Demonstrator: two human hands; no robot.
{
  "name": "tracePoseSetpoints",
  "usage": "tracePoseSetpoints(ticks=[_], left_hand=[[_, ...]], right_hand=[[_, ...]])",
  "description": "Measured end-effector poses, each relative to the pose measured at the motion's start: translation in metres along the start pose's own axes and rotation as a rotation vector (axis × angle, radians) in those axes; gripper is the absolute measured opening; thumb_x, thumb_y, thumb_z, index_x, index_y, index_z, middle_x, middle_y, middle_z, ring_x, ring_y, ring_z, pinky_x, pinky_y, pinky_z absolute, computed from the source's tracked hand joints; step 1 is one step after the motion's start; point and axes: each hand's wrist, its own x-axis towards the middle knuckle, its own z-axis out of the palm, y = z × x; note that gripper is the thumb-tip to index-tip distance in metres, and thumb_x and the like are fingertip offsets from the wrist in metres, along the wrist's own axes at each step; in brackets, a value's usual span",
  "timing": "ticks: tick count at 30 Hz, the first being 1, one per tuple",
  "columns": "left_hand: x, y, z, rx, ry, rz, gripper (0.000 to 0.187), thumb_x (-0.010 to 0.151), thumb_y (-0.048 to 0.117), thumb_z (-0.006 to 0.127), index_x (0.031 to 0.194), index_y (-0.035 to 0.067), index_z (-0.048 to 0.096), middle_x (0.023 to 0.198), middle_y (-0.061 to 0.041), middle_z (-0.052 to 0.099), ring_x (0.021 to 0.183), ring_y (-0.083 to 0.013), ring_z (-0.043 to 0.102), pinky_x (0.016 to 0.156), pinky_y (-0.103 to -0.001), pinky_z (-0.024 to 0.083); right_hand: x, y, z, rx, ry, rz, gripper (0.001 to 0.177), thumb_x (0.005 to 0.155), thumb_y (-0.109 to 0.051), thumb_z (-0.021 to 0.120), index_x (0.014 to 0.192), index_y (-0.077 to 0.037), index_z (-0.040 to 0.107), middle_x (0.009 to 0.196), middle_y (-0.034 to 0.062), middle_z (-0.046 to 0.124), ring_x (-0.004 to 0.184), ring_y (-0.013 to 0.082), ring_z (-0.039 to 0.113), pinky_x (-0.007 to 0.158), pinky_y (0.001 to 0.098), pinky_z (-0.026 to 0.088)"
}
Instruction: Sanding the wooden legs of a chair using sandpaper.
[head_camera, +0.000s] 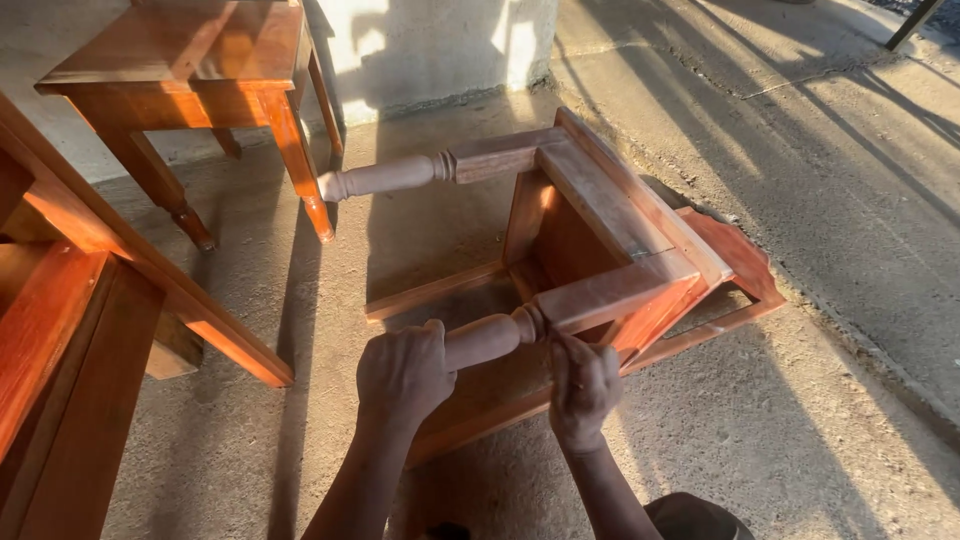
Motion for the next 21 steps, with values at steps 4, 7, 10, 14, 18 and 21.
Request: tracePoseSetpoints(ticks=[4,7,10,14,18,21], left_hand=[[0.007,-0.003,-0.004,-0.033,-0.037,-0.027,0.024,0.073,0.016,0.084,0.088,0.005,0.068,0.08,-0.018,0.075,0.063,-0.0266,0.076,0.058,-0.04,0.061],[-0.013,0.0,0.0,-0.047,-0.048,-0.01,0.016,0.077,0.014,0.08,0.085,0.006,0.068,0.075,-0.019,0.075,0.062,-0.0279,0.075,0.055,-0.041,0.061],[0.012,-0.001,-0.01,-0.022,0.095,0.029,0.013,0.082,0.012,0.078,0.084,0.005,0.067,0.075,-0.018,0.075,0.059,-0.027,0.074,0.053,-0.04,0.06],[-0.006,0.003,-0.01,-0.03,-0.076,-0.03,0.016,0.073,0.013,0.081,0.079,0.007,0.067,0.077,-0.019,0.075,0.066,-0.0285,0.075,0.06,-0.04,0.061],[-0.002,0.005,-0.016,-0.063,-0.062,-0.037,0.017,0.078,0.012,0.08,0.085,0.005,0.067,0.077,-0.019,0.075,0.064,-0.0283,0.076,0.057,-0.041,0.062],[0.0,0.001,-0.005,-0.08,0.031,-0.031,0.019,0.067,0.012,0.084,0.077,0.007,0.068,0.074,-0.02,0.075,0.067,-0.0325,0.075,0.064,-0.044,0.061]], right_hand=[[0.043,0.003,0.027,-0.284,-0.046,-0.148,0.021,0.098,-0.021,0.066,0.11,-0.009,0.079,0.079,0.0014,0.054,0.067,0.0163,0.049,0.064,0.0325,0.041],[0.063,-0.036,-0.001,-0.466,-0.216,-0.129,0.019,0.092,-0.026,0.071,0.106,-0.016,0.079,0.077,0.0069,0.056,0.074,0.0235,0.056,0.069,0.039,0.036],[0.051,-0.014,-0.005,-0.289,-0.142,-0.196,0.02,0.107,-0.021,0.069,0.12,-0.006,0.075,0.088,0.0013,0.065,0.078,0.0171,0.058,0.08,0.0392,0.041],[0.034,-0.002,-0.003,-0.341,-0.18,-0.189,0.019,0.1,-0.024,0.07,0.107,-0.007,0.076,0.074,-0.001,0.063,0.063,0.0131,0.05,0.076,0.0404,0.04],[0.012,0.019,0.009,-0.227,-0.025,-0.267,0.014,0.106,-0.022,0.068,0.103,-0.008,0.072,0.077,-0.0066,0.065,0.059,0.006,0.045,0.083,0.037,0.047],[0.018,0.021,0.005,-0.28,-0.154,-0.188,0.011,0.101,-0.021,0.072,0.095,-0.012,0.073,0.068,-0.0048,0.065,0.05,0.007,0.04,0.066,0.0332,0.034]])
